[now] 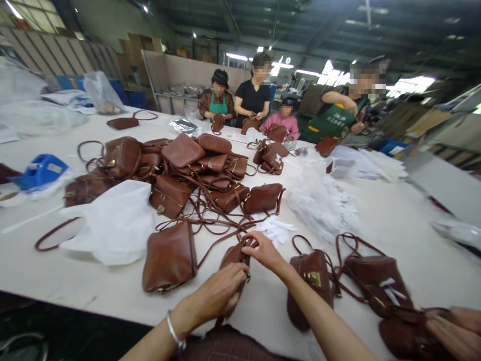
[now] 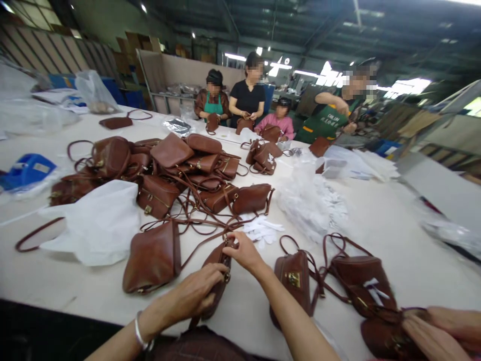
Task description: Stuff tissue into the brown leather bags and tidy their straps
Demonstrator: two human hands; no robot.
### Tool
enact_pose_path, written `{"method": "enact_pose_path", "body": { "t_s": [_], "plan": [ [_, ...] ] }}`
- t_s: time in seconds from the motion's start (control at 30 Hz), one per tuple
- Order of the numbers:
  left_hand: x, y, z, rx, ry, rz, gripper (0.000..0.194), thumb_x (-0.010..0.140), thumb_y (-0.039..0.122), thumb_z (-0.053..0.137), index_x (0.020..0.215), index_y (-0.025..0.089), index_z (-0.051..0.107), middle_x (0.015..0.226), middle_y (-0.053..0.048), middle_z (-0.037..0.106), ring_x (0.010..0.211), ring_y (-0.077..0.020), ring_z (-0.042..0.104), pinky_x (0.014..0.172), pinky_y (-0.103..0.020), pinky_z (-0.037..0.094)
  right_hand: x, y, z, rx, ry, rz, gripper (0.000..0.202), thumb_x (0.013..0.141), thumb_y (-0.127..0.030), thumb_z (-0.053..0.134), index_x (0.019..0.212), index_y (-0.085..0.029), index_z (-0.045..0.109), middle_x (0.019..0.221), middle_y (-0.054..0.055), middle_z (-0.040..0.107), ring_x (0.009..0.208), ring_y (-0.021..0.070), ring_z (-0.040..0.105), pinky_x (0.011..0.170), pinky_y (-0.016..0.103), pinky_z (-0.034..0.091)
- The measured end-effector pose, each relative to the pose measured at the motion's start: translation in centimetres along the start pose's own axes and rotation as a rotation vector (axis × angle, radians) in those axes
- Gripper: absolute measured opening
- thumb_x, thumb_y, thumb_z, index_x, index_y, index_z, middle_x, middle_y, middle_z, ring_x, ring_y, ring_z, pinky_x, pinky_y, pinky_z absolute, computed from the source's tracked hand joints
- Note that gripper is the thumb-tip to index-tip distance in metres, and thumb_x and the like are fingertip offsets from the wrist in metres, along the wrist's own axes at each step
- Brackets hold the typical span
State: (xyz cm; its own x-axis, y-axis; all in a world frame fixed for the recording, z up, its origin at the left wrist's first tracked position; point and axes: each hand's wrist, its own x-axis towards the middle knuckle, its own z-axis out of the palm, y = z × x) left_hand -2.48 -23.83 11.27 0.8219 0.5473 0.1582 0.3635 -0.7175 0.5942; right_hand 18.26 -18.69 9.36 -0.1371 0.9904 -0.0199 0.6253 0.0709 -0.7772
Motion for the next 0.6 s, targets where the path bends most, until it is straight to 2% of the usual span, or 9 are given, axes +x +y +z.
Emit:
{"method": "enact_pose_path", "body": {
  "t_s": [0.07, 0.17, 0.23, 0.3, 0.4, 0.5, 0.57, 0.6],
  "plan": [
    [-0.3, -0.9, -1.3, 0.004, 0.030, 0.010, 0.050, 0.072, -0.001, 0.049, 0.117, 0.020, 0.047, 0.130, -0.009, 0.054, 0.122, -0.0193, 0.051, 0.108, -0.035, 0.043, -0.8, -0.1, -0.4, -0.006, 0.020, 0.042, 0.017, 0.070, -0.029, 0.072, 0.082, -0.019, 0.065, 0.079, 0.000, 0.062, 0.073, 0.0163, 0.057, 0.070, 0.031, 0.049],
    [-1.2, -2.3, -2.6, 0.047, 0.123, -0.067, 0.063, 0.067, -0.003, 0.049, 0.126, 0.018, 0.044, 0.142, -0.014, 0.044, 0.134, -0.0226, 0.040, 0.113, -0.042, 0.037, -2.5, -0.2, -1.1, 0.003, -0.030, 0.058, 0.016, 0.072, -0.034, 0.071, 0.071, -0.020, 0.063, 0.075, 0.000, 0.060, 0.074, 0.0174, 0.056, 0.072, 0.032, 0.046],
    [-1.8, -3.0, -2.8, 0.062, 0.166, -0.138, 0.063, 0.064, -0.003, 0.050, 0.123, 0.017, 0.048, 0.145, -0.014, 0.041, 0.137, -0.0252, 0.035, 0.114, -0.046, 0.035, -3.4, -0.1, -1.5, 0.069, -0.104, 0.045, 0.016, 0.076, -0.036, 0.067, 0.077, -0.020, 0.067, 0.083, 0.002, 0.064, 0.081, 0.0185, 0.059, 0.076, 0.032, 0.047],
    [-2.4, -3.2, -2.8, 0.049, 0.170, -0.184, 0.054, 0.066, -0.001, 0.053, 0.116, 0.019, 0.053, 0.140, -0.012, 0.048, 0.132, -0.0248, 0.042, 0.111, -0.045, 0.038, -4.0, 0.2, -1.6, 0.151, -0.150, 0.045, 0.019, 0.080, -0.039, 0.063, 0.083, -0.021, 0.070, 0.090, 0.004, 0.065, 0.087, 0.0191, 0.060, 0.080, 0.033, 0.047],
    [-2.9, -3.0, -2.8, 0.010, 0.147, -0.200, 0.050, 0.070, 0.003, 0.060, 0.116, 0.022, 0.055, 0.132, -0.008, 0.056, 0.124, -0.0221, 0.050, 0.107, -0.041, 0.043, -4.2, 0.5, -1.4, 0.206, -0.105, 0.094, 0.023, 0.079, -0.044, 0.065, 0.079, -0.021, 0.071, 0.094, 0.006, 0.066, 0.093, 0.0216, 0.061, 0.083, 0.035, 0.048],
    [-3.0, -2.8, -2.4, 0.029, 0.166, -0.197, 0.052, 0.072, 0.009, 0.068, 0.120, 0.022, 0.054, 0.137, -0.009, 0.052, 0.128, -0.0242, 0.046, 0.108, -0.043, 0.040, -3.7, 0.0, -0.9, 0.246, -0.032, 0.139, 0.028, 0.074, -0.048, 0.068, 0.073, -0.021, 0.070, 0.120, 0.012, 0.061, 0.120, 0.0284, 0.052, 0.089, 0.038, 0.048],
    [-3.0, -2.9, -1.8, 0.073, 0.175, -0.206, 0.039, 0.075, 0.013, 0.070, 0.111, 0.022, 0.059, 0.137, -0.010, 0.052, 0.128, -0.0256, 0.047, 0.107, -0.044, 0.041, -3.3, -0.7, -0.6, 0.294, -0.055, 0.172, 0.028, 0.074, -0.049, 0.068, 0.071, -0.020, 0.068, 0.129, 0.013, 0.058, 0.129, 0.0311, 0.046, 0.097, 0.043, 0.044],
    [-3.0, -3.1, -1.4, 0.097, 0.178, -0.210, 0.030, 0.077, 0.014, 0.069, 0.105, 0.022, 0.061, 0.135, -0.009, 0.054, 0.125, -0.0254, 0.050, 0.104, -0.044, 0.043, -3.2, -1.0, -0.4, 0.311, -0.078, 0.188, 0.028, 0.074, -0.048, 0.068, 0.069, -0.020, 0.067, 0.124, 0.013, 0.062, 0.128, 0.0317, 0.047, 0.100, 0.046, 0.041]
  ]
}}
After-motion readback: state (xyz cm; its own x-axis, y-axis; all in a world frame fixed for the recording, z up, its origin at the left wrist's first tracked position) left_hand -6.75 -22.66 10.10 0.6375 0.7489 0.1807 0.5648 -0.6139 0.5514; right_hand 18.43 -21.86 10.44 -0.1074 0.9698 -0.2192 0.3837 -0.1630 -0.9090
